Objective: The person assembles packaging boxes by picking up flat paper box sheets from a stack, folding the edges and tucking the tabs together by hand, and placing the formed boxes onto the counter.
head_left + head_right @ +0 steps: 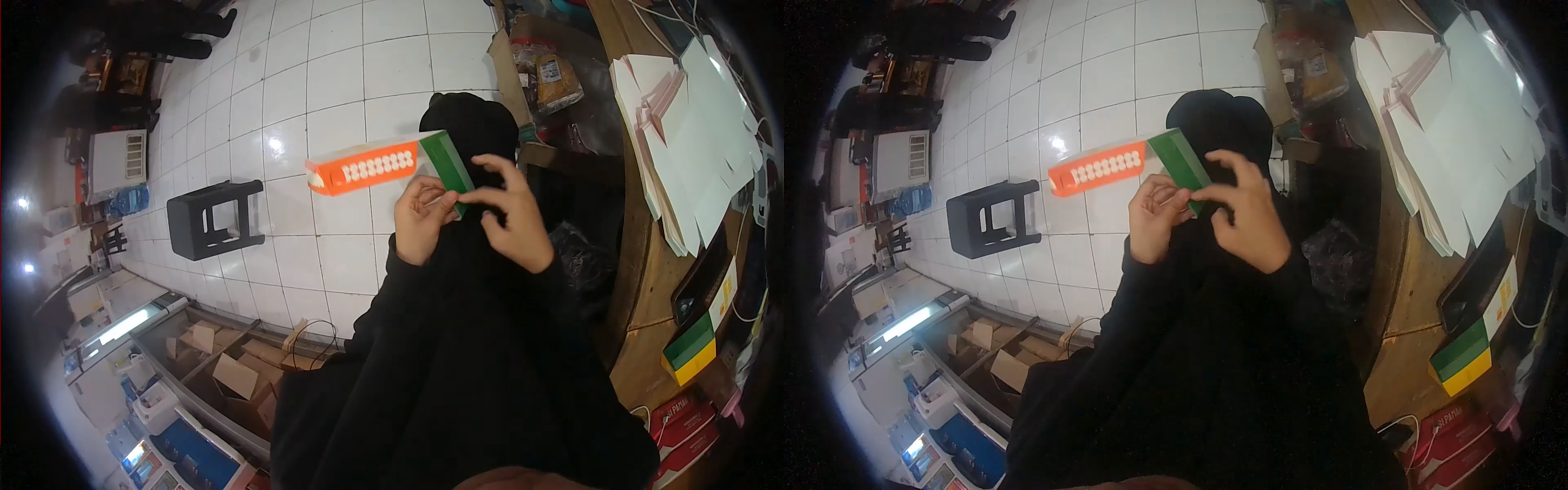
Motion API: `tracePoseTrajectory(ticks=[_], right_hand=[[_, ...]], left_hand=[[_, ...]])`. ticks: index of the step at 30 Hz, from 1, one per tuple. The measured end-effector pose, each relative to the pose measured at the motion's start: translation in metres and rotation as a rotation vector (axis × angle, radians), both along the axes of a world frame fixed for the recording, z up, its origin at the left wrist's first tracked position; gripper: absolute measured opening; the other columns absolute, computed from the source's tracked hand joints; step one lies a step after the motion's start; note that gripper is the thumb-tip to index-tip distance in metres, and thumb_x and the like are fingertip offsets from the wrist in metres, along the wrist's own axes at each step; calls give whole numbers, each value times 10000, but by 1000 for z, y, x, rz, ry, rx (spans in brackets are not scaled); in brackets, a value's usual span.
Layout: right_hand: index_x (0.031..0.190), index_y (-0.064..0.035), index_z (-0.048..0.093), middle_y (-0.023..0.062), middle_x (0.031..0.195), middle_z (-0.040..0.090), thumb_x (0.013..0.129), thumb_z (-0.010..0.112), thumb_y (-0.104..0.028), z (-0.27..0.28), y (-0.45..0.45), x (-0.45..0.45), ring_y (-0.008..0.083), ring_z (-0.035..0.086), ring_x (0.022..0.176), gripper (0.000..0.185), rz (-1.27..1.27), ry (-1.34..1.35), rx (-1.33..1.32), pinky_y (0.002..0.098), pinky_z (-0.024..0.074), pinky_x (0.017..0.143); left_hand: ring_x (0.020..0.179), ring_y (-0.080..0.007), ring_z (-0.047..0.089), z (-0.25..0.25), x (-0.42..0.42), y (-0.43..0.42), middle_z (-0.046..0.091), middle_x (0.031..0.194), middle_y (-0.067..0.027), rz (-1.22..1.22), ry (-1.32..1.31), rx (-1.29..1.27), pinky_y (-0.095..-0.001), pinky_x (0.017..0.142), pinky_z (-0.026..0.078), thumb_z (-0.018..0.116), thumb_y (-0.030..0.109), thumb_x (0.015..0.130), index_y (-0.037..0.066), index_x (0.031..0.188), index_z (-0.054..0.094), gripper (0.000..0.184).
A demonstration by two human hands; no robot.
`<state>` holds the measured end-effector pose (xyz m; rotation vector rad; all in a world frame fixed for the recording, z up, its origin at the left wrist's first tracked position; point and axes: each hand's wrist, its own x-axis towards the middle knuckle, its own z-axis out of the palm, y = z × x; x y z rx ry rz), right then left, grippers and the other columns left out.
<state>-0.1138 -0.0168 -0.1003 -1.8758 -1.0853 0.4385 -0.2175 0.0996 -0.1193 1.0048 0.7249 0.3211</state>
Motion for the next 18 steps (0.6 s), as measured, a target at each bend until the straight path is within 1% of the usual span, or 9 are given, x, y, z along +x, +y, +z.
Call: tracePoseTrajectory(ticks=[1, 3, 6, 9, 11, 15, 16, 17, 18], right_hand=[[988, -58, 570, 152, 1235, 398, 639, 635, -66, 2, 0, 8, 344, 430, 1097, 355, 25, 55, 51, 353, 373, 897], [1070, -52, 500, 159, 1259, 384, 661, 629, -81, 24, 8, 9, 357, 435, 1101, 430, -46, 93, 180, 361, 383, 898], [1239, -42, 304, 173, 1324, 331, 751, 563, -84, 28, 23, 11, 376, 453, 1104, 554, -80, 72, 311, 370, 414, 886], [1293, -48, 260, 177, 1323, 334, 688, 404, 87, 17, 24, 28, 335, 451, 1130, 636, -240, 64, 238, 365, 368, 942], [1302, -45, 251, 172, 1320, 341, 659, 395, 94, 30, 17, 38, 316, 426, 1158, 674, -196, 116, 306, 361, 343, 958], [1222, -30, 327, 139, 1171, 427, 757, 412, 8, 33, 11, 15, 223, 453, 1069, 475, -49, 282, 353, 318, 344, 915], [1173, -30, 368, 126, 1083, 466, 818, 416, -47, 30, 15, 6, 199, 488, 988, 359, -27, 341, 361, 301, 375, 865], [1173, -30, 368, 126, 1083, 466, 818, 416, -47, 24, 17, 2, 199, 488, 988, 359, -45, 329, 366, 301, 375, 865], [1048, -32, 425, 89, 923, 480, 853, 431, -118, 16, 18, -2, 148, 491, 857, 213, -150, 659, 648, 269, 388, 764]], left_hand=[[794, -141, 597, 5, -2, -3, 576, 867, -69, 3, 0, 2, -250, 575, 502, 587, 14, 797, 24, 941, 529, 156], [740, -165, 615, 17, -8, -11, 584, 809, -120, -295, 267, 624, -267, 571, 482, 598, 37, 774, 27, 934, 531, 174], [711, -257, 598, 14, -13, -23, 593, 831, -168, -649, 81, 1056, -302, 621, 474, 599, 33, 726, 38, 911, 559, 189], [755, -294, 598, 42, -17, -14, 599, 830, -151, -556, -172, 1033, -325, 663, 471, 591, 43, 735, 12, 959, 549, 230], [936, -330, 549, 73, -22, -1, 576, 959, -162, 19, -24, 1289, -376, 789, 432, 593, 199, 779, -16, 995, 535, 310], [1121, -277, 451, 84, 10, 7, 425, 1243, -190, 20, -179, 543, -361, 951, 340, 275, 635, 824, -9, 1287, 256, 793], [1102, -277, 471, 85, 11, 12, 476, 1201, -185, -184, -263, 426, -338, 943, 346, 264, 650, 814, 6, 1297, 243, 804], [869, -208, 577, 77, 17, 5, 610, 940, -136, -37, -234, 595, -264, 787, 421, 318, 555, 867, 30, 1205, 375, 627], [869, -208, 577, 80, 19, 3, 610, 940, -136, -63, -250, 590, -264, 787, 421, 318, 555, 867, 30, 1205, 375, 627]])
